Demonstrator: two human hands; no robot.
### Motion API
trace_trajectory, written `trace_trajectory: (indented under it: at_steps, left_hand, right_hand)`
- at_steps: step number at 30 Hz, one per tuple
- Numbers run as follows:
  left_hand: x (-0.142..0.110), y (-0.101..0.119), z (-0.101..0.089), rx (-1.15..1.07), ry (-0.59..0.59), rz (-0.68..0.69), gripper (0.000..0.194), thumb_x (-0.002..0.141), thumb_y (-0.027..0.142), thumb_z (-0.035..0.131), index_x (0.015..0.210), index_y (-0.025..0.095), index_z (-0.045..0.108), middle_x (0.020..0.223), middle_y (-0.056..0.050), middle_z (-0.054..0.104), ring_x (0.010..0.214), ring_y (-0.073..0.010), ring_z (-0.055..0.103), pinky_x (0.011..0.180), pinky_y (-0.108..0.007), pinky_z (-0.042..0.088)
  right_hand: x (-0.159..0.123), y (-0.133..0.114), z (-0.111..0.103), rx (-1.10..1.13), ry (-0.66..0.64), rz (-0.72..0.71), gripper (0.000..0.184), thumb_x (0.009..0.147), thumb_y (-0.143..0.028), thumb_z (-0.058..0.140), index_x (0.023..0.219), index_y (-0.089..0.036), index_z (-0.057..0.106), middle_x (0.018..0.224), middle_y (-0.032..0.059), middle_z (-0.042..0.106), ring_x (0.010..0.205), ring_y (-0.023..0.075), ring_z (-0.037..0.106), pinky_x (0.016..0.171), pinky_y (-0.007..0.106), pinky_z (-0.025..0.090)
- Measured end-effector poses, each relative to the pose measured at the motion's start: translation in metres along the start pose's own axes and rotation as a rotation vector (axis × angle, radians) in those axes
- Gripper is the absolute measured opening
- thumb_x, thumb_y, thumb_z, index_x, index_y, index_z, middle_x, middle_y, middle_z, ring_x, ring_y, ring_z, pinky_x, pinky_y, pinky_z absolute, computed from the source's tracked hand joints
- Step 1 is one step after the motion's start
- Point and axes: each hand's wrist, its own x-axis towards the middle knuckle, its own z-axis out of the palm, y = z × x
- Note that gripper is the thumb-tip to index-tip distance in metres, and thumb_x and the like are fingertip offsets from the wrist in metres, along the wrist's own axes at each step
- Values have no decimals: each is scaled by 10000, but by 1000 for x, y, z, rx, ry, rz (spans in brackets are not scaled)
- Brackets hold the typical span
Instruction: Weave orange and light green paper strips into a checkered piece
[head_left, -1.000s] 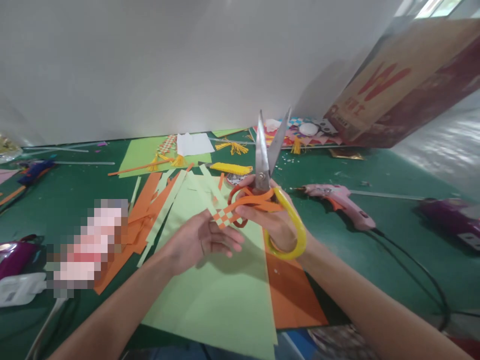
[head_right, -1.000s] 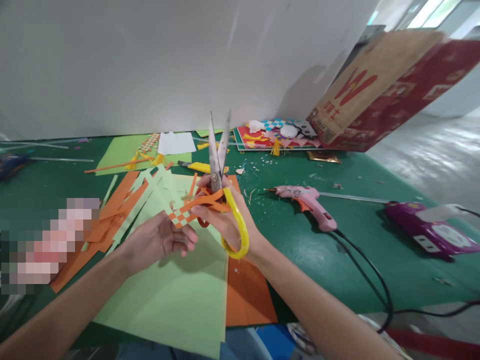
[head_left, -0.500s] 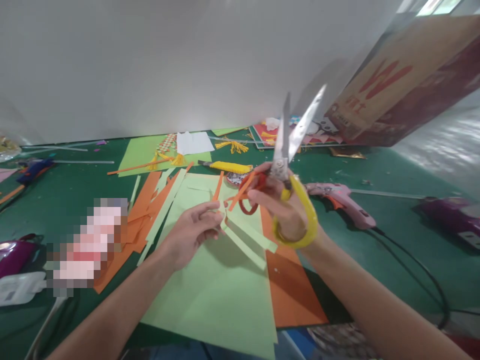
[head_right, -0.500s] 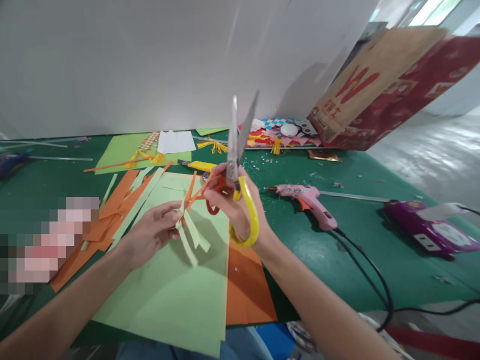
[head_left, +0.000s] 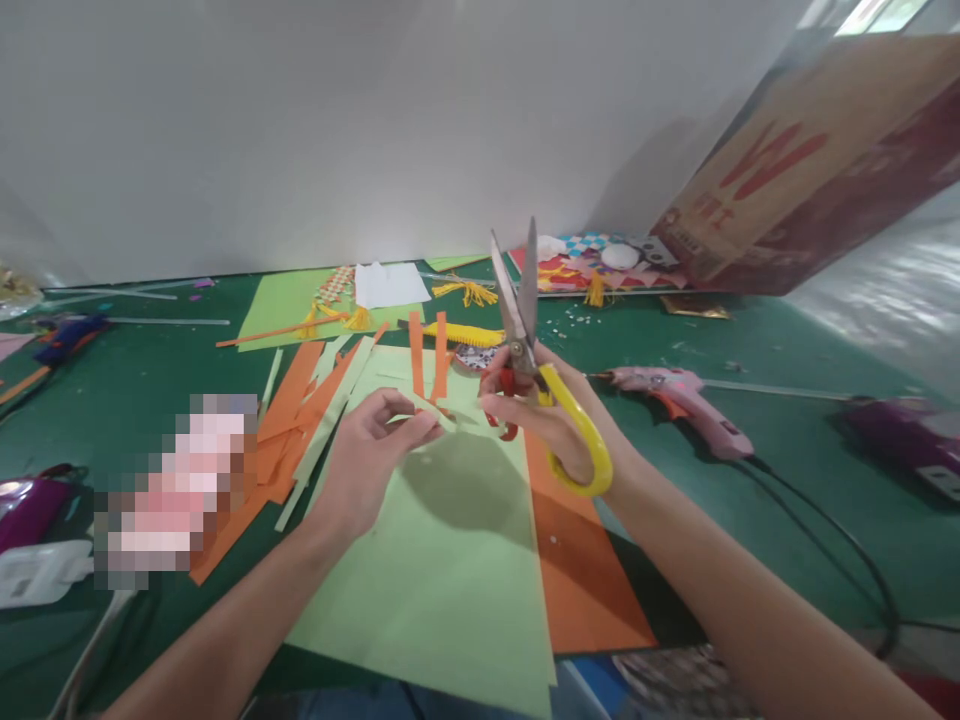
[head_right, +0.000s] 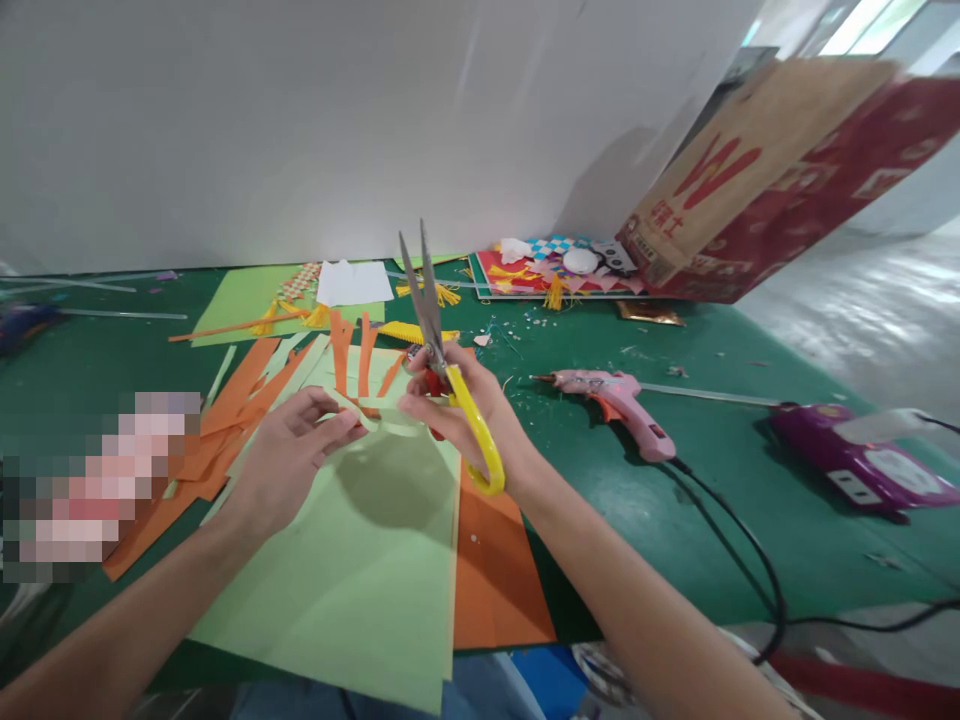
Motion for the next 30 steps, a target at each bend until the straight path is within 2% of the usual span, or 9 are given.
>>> trace_trajectory:
  at_steps: [4, 8, 10, 12, 16, 19, 21, 26, 30]
  left_hand:
    - [-1, -1, 1, 70, -52, 9, 242, 659, 253, 771, 854, 208, 635, 804, 15, 690, 707, -135, 668, 684, -250, 517]
    - [-1, 0, 0, 27, -173, 31, 287, 650, 197, 759, 920, 208, 665, 973, -37, 706, 864, -193, 675, 810, -320, 530]
    - [-2, 2, -1, -46, -238, 54, 267, 685, 224, 727, 948, 207, 679, 1032, -54, 700, 963, -222, 656, 862, -348, 523]
    - [-2, 3, -2, -84, -246, 43, 223, 752, 305, 667, 950, 203, 688, 1008, -59, 704, 923, -222, 669, 811, -343, 540]
    - [-3, 4, -1, 96, -190, -4, 179, 793, 361, 646, 781, 186, 679, 734, -22, 701, 653, -149, 670, 628, -249, 520]
    - [-5, 3, 1, 240, -180, 17, 213, 773, 303, 670, 616, 165, 628, 649, -22, 692, 591, -114, 636, 597, -214, 497]
    - [-5, 3, 2, 254, -123, 35, 234, 755, 274, 684, 571, 165, 590, 630, -19, 691, 571, -105, 624, 578, -206, 490]
    - [-1, 3, -1, 42, 70, 184, 184, 771, 294, 679, 654, 173, 604, 623, 9, 666, 574, -99, 624, 553, -204, 486]
    - [1, 4, -4, -153, 188, 303, 173, 771, 283, 675, 669, 179, 582, 601, 35, 617, 535, -89, 603, 493, -198, 448]
  right_hand:
    - [-1, 0, 4, -2, 35, -13, 360, 671, -371, 748, 864, -219, 485, 729, -27, 521, 618, 107, 494, 470, 227, 405]
    - [1, 2, 1, -8, 52, -25, 342, 691, -389, 730, 866, -223, 487, 680, -40, 493, 602, 106, 476, 455, 219, 397]
    - [1, 2, -1, -21, 46, -30, 332, 696, -380, 728, 865, -220, 493, 691, -36, 501, 611, 104, 471, 467, 219, 398]
    - [0, 1, -1, -29, 19, -33, 324, 697, -359, 730, 870, -218, 494, 699, -33, 510, 623, 102, 470, 485, 218, 403]
    - [-2, 1, -1, -53, -29, -20, 331, 689, -328, 734, 887, -224, 491, 715, -33, 514, 627, 102, 488, 495, 219, 412]
    - [0, 0, -2, -87, -9, -25, 317, 702, -360, 713, 888, -224, 495, 754, -23, 524, 621, 101, 497, 497, 226, 413]
    - [2, -1, -7, -130, 27, -62, 320, 701, -402, 703, 863, -225, 492, 751, -21, 527, 607, 102, 491, 506, 235, 409]
    - [8, -5, -33, -401, 108, -176, 376, 678, -491, 694, 864, -220, 511, 711, -20, 521, 581, 114, 471, 529, 253, 399]
    - [5, -7, -47, -798, -41, -97, 396, 720, -589, 612, 765, -203, 535, 614, -19, 493, 538, 120, 401, 506, 259, 356]
